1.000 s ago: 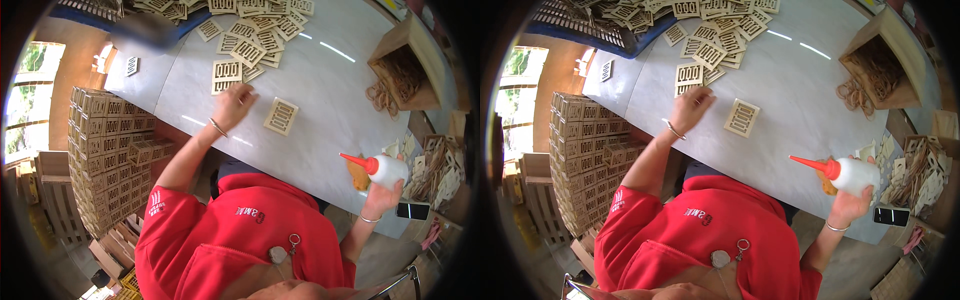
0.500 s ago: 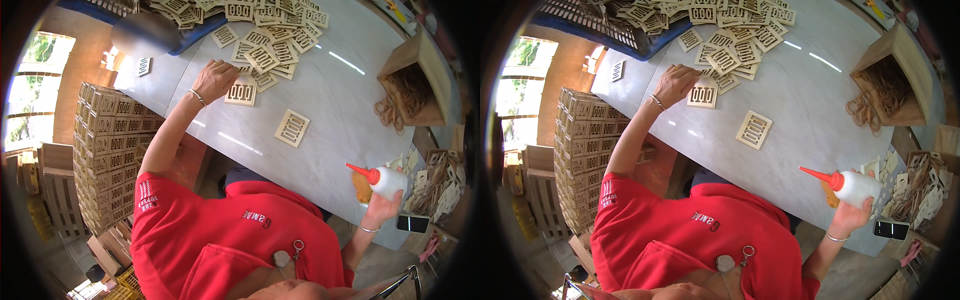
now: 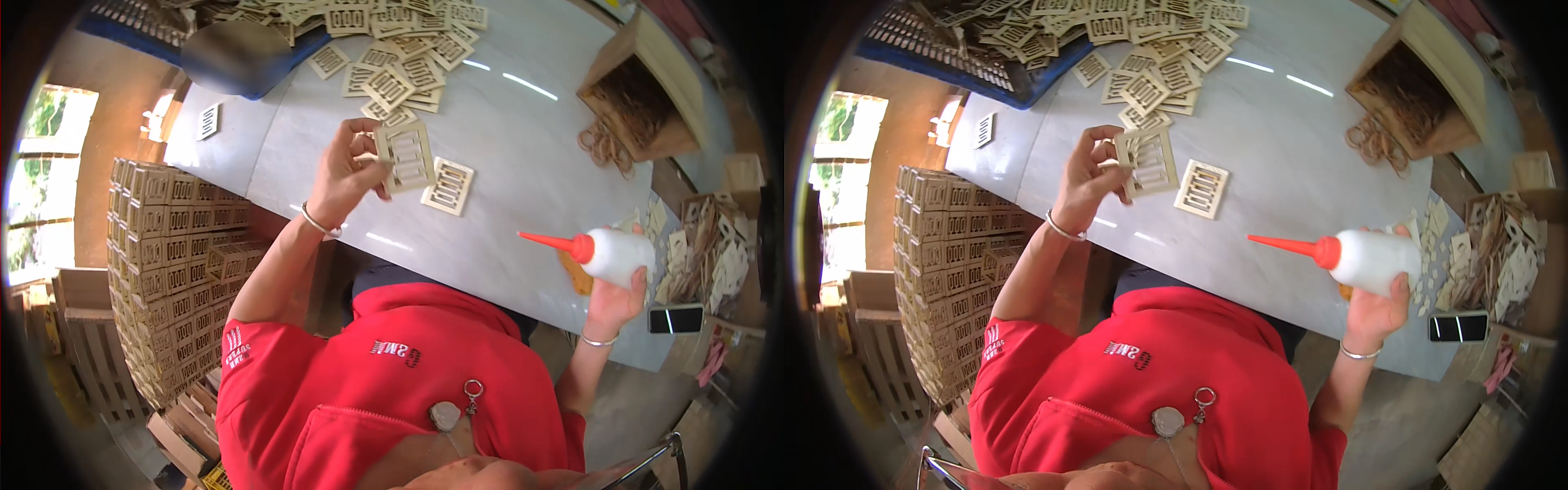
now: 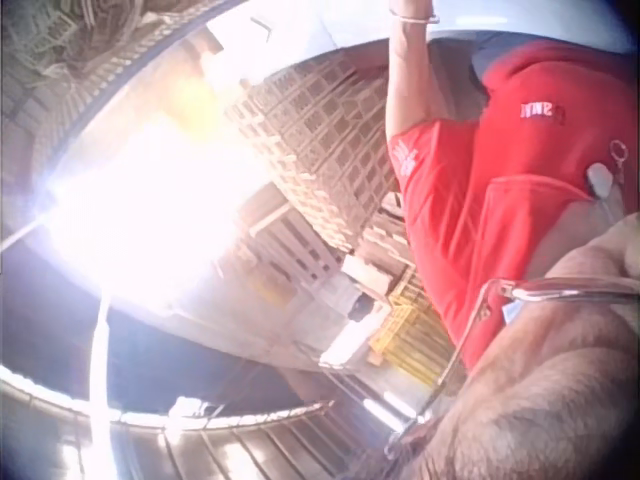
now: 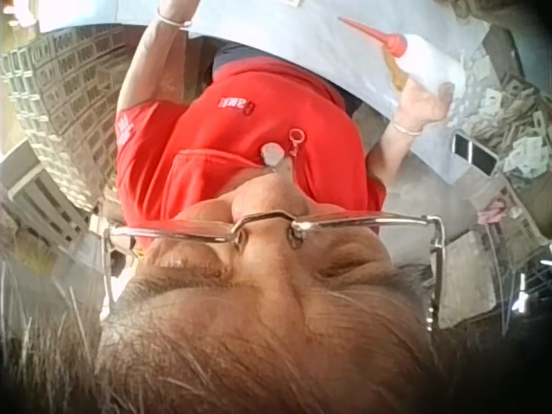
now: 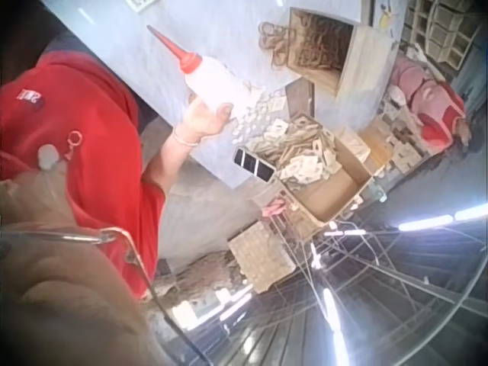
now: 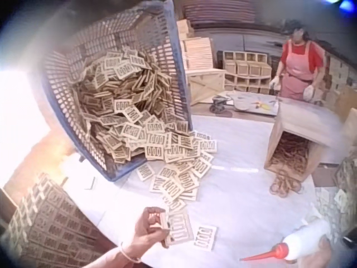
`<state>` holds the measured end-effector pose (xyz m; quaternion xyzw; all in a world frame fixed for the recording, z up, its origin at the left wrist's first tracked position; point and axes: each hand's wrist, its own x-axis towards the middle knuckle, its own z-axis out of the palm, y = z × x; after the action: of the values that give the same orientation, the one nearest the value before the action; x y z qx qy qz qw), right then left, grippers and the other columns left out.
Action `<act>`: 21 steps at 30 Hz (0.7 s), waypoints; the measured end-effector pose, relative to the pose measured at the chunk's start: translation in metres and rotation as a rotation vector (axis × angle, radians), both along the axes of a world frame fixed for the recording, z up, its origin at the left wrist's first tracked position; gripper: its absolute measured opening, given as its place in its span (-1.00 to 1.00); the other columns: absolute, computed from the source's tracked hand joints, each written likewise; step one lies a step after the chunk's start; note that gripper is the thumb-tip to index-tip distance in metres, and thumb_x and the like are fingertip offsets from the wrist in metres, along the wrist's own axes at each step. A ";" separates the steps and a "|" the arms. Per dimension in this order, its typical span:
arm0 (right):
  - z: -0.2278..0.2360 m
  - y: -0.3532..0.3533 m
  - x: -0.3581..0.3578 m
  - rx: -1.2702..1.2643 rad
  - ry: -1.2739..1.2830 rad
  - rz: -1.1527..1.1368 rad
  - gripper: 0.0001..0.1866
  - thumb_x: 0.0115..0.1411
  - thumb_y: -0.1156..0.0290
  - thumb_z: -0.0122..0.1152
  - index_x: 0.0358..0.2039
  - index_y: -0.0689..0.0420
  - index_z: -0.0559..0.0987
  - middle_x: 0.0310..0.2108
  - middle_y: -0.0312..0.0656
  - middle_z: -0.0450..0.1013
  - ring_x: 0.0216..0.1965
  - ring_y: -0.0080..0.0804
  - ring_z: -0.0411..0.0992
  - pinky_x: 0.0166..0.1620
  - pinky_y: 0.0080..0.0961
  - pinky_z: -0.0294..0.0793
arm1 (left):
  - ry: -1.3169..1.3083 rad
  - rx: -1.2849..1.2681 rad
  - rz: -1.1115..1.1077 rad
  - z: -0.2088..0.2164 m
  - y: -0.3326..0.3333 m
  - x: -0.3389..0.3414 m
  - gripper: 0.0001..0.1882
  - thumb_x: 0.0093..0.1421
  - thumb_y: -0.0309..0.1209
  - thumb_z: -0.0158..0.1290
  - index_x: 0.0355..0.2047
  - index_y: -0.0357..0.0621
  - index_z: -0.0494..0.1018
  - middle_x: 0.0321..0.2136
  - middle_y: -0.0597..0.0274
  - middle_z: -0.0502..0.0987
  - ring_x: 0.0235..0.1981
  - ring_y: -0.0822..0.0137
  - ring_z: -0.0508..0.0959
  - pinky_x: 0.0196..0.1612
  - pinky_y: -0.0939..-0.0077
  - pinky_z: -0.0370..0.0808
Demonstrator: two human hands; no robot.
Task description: Applying glue to wooden slats and assembling them into small decorative crates.
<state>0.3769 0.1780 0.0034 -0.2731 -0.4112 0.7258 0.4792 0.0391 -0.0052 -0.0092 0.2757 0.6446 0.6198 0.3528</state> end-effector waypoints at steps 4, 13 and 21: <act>0.005 -0.005 0.002 0.008 -0.022 -0.009 -0.22 0.03 0.12 0.18 0.15 0.32 0.14 -0.05 0.11 0.29 0.05 0.03 0.26 0.18 -0.08 0.15 | -0.298 -0.128 -0.391 -0.003 -0.009 0.051 -0.18 -0.12 -0.78 -0.11 0.21 -0.13 0.00 -0.24 0.06 0.45 -0.43 0.28 0.56 -0.51 0.48 0.60; -0.005 -0.004 0.031 -0.002 -0.032 -0.050 -0.24 0.05 0.13 0.16 0.14 0.31 0.16 -0.05 0.08 0.31 0.04 0.04 0.27 0.18 -0.10 0.15 | -0.093 -0.405 -0.718 -0.036 -0.034 0.078 -0.71 0.01 -0.47 0.05 -0.22 -0.27 0.48 -0.40 0.12 0.55 -0.39 0.40 0.52 -0.33 0.54 0.45; -0.004 -0.007 0.024 -0.009 -0.033 -0.021 -0.26 0.07 0.17 0.14 0.15 0.32 0.14 -0.05 0.10 0.30 0.05 0.04 0.26 0.18 -0.09 0.14 | 0.073 -0.360 -0.852 -0.019 -0.054 0.043 -0.62 -0.05 -0.43 0.09 -0.16 -0.25 0.45 -0.50 0.14 0.55 -0.49 0.41 0.52 -0.39 0.56 0.45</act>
<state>0.4008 0.1711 -0.0002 -0.2914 -0.4127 0.7181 0.4787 0.0820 -0.0587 -0.0281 0.4717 0.5833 0.2877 0.5954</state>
